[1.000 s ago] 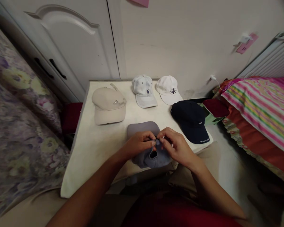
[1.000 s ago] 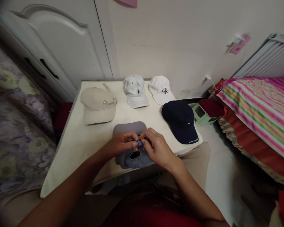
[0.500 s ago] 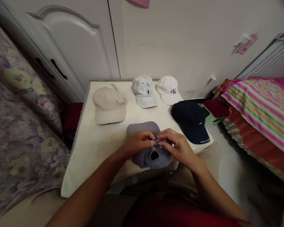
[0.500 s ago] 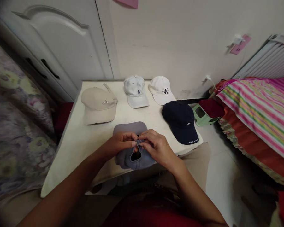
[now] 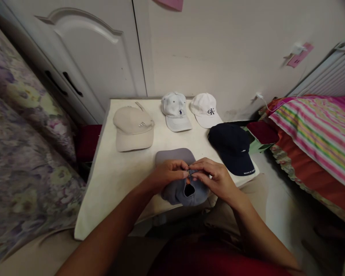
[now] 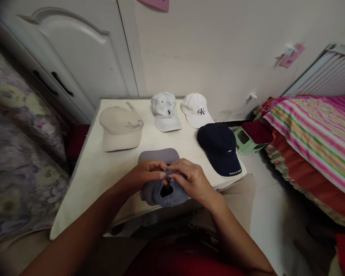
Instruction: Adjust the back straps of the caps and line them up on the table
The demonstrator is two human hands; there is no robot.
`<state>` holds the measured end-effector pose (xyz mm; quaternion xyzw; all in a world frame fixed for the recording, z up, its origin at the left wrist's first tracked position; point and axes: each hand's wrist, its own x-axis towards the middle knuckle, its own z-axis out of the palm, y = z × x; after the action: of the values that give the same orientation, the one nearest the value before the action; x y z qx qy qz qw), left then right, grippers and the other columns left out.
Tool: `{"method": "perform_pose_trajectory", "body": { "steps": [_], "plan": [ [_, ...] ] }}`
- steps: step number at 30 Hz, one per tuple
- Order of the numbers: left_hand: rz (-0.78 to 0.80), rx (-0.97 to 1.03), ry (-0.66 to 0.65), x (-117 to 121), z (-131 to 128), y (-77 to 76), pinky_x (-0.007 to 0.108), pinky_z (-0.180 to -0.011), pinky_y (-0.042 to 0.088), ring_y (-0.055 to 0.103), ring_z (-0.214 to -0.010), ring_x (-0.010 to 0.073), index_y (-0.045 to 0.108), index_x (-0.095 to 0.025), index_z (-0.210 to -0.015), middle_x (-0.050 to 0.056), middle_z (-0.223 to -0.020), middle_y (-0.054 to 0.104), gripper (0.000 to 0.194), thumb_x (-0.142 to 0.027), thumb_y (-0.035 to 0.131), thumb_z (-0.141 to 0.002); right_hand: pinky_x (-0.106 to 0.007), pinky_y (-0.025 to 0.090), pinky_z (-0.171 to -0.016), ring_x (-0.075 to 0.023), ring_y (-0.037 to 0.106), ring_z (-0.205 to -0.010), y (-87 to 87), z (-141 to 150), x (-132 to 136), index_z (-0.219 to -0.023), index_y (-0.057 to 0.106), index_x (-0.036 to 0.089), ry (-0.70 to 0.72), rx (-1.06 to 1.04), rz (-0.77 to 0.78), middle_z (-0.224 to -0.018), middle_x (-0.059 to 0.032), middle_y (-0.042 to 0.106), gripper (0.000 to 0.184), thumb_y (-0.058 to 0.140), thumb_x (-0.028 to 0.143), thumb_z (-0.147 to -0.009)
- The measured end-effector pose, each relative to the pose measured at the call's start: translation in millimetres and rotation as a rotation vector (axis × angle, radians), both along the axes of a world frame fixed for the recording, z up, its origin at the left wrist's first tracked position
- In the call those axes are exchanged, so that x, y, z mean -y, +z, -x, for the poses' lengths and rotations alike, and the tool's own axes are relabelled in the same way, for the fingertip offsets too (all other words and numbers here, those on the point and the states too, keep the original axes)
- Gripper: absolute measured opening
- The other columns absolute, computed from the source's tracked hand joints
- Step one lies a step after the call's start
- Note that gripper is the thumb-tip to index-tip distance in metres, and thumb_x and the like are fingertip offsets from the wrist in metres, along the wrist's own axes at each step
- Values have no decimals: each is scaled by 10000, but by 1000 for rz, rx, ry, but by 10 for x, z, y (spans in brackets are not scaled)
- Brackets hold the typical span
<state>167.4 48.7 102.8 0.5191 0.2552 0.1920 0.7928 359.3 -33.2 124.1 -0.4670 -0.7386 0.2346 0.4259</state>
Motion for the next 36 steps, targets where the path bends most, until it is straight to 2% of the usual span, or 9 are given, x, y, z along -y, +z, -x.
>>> {"method": "perform_pose_trajectory", "body": {
  "steps": [5,11,17,23,26,29,32,36],
  "plan": [
    [67,28,0,-7,3,-23,245,-640,484,645,-634,123,663,-143,-838,23,-709,732,193,-247,768,-713,-350,563,-779,-192,672,-917,21,10,6,-1105,708,272,6,-8,6,-992,-55,705,216,646,195,-913],
    [43,16,28,-11,8,0,242,-665,471,631,-655,120,669,-139,-795,13,-715,718,187,-235,785,-685,-288,523,-645,-124,578,-690,20,37,2,-1137,695,266,5,-74,147,-1010,-45,627,303,742,236,-840],
    [-1,18,23,-13,13,10,249,-695,459,618,-716,134,696,-128,-817,26,-799,711,203,-251,783,-681,-286,505,-658,-151,584,-770,-42,39,-50,-1109,696,264,32,-51,136,-969,-38,611,266,733,242,-847],
    [-28,-5,-16,-29,60,-24,245,-660,465,606,-683,133,680,-140,-826,21,-741,686,218,-325,757,-741,-274,492,-642,-141,574,-729,-95,41,-67,-1058,673,244,31,-5,116,-909,-18,608,228,724,222,-837],
    [-63,-18,-46,-37,99,-30,247,-656,467,610,-695,139,671,-135,-888,40,-784,693,254,-369,705,-794,-271,482,-632,-135,566,-705,-130,40,-67,-1080,658,240,21,17,106,-915,-19,606,238,701,209,-847],
    [-168,-104,-44,-41,145,10,201,-532,383,523,-603,97,661,-155,-937,-4,-759,643,228,-338,678,-801,-281,481,-654,-150,579,-749,-146,41,-82,-1065,655,231,26,10,89,-932,-28,608,220,695,209,-850],
    [-178,-157,-15,-33,179,64,196,-446,269,398,-503,65,632,-170,-917,-49,-682,563,202,-314,682,-784,-324,503,-774,-195,613,-919,-145,53,-106,-1030,655,230,53,-47,85,-1011,-53,630,185,701,219,-851],
    [-172,-113,54,-12,179,78,204,-503,317,446,-558,73,601,-173,-895,-44,-724,575,205,-287,703,-760,-354,490,-868,-206,631,-964,-172,87,-118,-1020,664,230,61,-136,129,-1013,-51,660,167,706,249,-860]
  ]
}}
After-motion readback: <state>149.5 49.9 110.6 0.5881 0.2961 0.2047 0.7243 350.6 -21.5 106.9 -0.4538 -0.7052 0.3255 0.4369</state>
